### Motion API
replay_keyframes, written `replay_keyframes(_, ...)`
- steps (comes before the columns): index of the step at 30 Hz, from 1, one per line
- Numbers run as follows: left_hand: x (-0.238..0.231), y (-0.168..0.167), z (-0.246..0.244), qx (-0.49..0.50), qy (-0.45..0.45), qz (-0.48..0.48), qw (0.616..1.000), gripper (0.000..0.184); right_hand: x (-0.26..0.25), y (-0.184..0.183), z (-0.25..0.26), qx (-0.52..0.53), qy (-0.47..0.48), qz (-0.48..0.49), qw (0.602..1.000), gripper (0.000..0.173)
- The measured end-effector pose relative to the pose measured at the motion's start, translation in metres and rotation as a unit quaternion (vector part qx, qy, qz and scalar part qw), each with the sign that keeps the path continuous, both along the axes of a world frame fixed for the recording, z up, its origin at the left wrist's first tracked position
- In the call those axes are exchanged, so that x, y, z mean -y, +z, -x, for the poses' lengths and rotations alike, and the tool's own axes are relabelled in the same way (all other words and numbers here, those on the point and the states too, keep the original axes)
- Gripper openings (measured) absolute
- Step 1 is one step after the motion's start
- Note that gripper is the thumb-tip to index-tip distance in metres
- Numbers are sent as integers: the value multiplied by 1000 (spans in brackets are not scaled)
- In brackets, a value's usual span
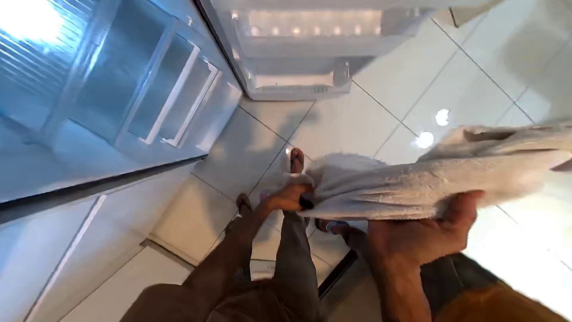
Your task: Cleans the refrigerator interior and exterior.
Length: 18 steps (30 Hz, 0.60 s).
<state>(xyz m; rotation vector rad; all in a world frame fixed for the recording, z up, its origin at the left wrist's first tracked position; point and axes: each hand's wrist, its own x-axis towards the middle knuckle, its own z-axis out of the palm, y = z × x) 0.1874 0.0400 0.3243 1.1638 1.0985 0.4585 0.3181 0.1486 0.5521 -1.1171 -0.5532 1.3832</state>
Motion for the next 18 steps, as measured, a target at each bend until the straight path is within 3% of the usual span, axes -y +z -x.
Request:
replay_keyframes(2, -31, -35, -14, 10, -49, 21, 999, 34, -61, -55, 6, 5, 51, 117, 992, 39)
replay_keyframes(4, -50, -55, -24, 35, -80, 75, 993, 19, -112, -125, 15, 109, 112, 165, 974, 31)
replay_keyframes(5, -57, -57, -24, 46, -74, 101, 991, 18, -136, -162, 19, 172, 138, 161, 962, 34)
replay_keyframes(8, -69, -42, -11, 127, 89, 192, 969, 26, -203, -251, 39, 323, 162, 119, 925, 49)
replay_keyframes(10, -96, -28, 9, 190, 241, 270, 913, 28, -241, -298, 63, 438, 161, -3, 884, 53)
replay_keyframes(12, -130, -22, 24, 228, 360, 328, 843, 26, -265, -330, 88, 565, 228, -114, 785, 61)
replay_keyframes(13, -148, -27, 32, 239, 391, 331, 825, 24, -274, -343, 98, 626, 306, -124, 706, 65)
replay_keyframes(16, -179, -50, 49, 257, 389, 252, 848, 23, -305, -383, 128, 703, 552, 5, 448, 74)
replay_keyframes(17, -182, -51, 51, 246, 380, 223, 863, 19, -311, -397, 130, 698, 595, 39, 396, 69)
replay_keyframes(18, -188, -54, 59, 229, 367, 203, 879, 19, -320, -408, 137, 694, 611, 58, 375, 65)
